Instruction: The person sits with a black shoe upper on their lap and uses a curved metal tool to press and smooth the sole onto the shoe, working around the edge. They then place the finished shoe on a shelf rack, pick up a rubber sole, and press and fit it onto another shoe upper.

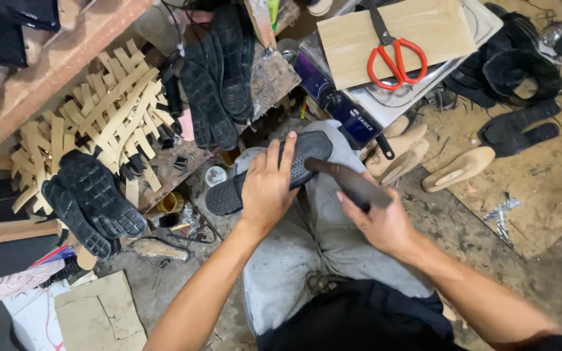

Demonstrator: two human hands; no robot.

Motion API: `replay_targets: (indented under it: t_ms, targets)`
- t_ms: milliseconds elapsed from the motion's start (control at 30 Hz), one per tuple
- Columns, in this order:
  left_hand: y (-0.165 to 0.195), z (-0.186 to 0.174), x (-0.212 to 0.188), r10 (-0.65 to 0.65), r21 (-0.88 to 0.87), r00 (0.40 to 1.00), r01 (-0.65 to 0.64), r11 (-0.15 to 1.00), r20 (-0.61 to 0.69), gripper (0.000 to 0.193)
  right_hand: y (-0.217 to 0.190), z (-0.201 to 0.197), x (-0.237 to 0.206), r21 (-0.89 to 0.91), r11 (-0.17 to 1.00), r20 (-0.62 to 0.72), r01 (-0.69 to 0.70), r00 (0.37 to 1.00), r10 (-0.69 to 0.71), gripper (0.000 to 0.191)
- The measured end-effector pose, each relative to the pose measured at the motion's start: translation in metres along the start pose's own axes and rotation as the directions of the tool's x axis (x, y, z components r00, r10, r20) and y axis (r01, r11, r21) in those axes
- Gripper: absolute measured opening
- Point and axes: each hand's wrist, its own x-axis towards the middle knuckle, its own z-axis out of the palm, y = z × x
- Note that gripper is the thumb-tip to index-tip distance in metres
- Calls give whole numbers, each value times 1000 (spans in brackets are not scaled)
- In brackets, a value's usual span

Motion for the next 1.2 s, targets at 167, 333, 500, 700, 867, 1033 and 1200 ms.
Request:
replay_targets:
  t_ms: [167, 333, 500, 700, 867, 1033, 1200]
  targets:
    - [6, 4, -5, -10, 33, 1000, 9, 999, 28, 117, -4, -6, 5, 697, 708, -163, -115, 936, 313, 18]
    - [3, 6, -5, 2, 33, 1000, -1, 999, -22, 115, -8, -8, 29, 156, 902, 11, -402, 914, 406, 31]
    - [11, 14, -7, -3, 138, 998, 11, 990, -58, 97, -24, -25, 28, 658, 678, -37, -328, 885, 463, 36]
    - [11, 25, -14, 12, 316, 989, 35, 948, -145, 68, -21, -4, 31, 180, 900, 47, -397, 917, 396, 17]
    - [10, 31, -17, 1, 353, 991, 47, 935, -135, 66, -14, -10, 17, 613, 769, -171, -182, 920, 354, 16]
    - [12, 30, -19, -33, 308, 994, 64, 949, -107, 65, -13, -1, 32, 489, 868, -198, -83, 959, 203, 16]
    - [14, 30, -15, 10, 367, 994, 31, 930, -109, 64, -15, -19, 47, 88, 916, 46, -393, 920, 390, 31]
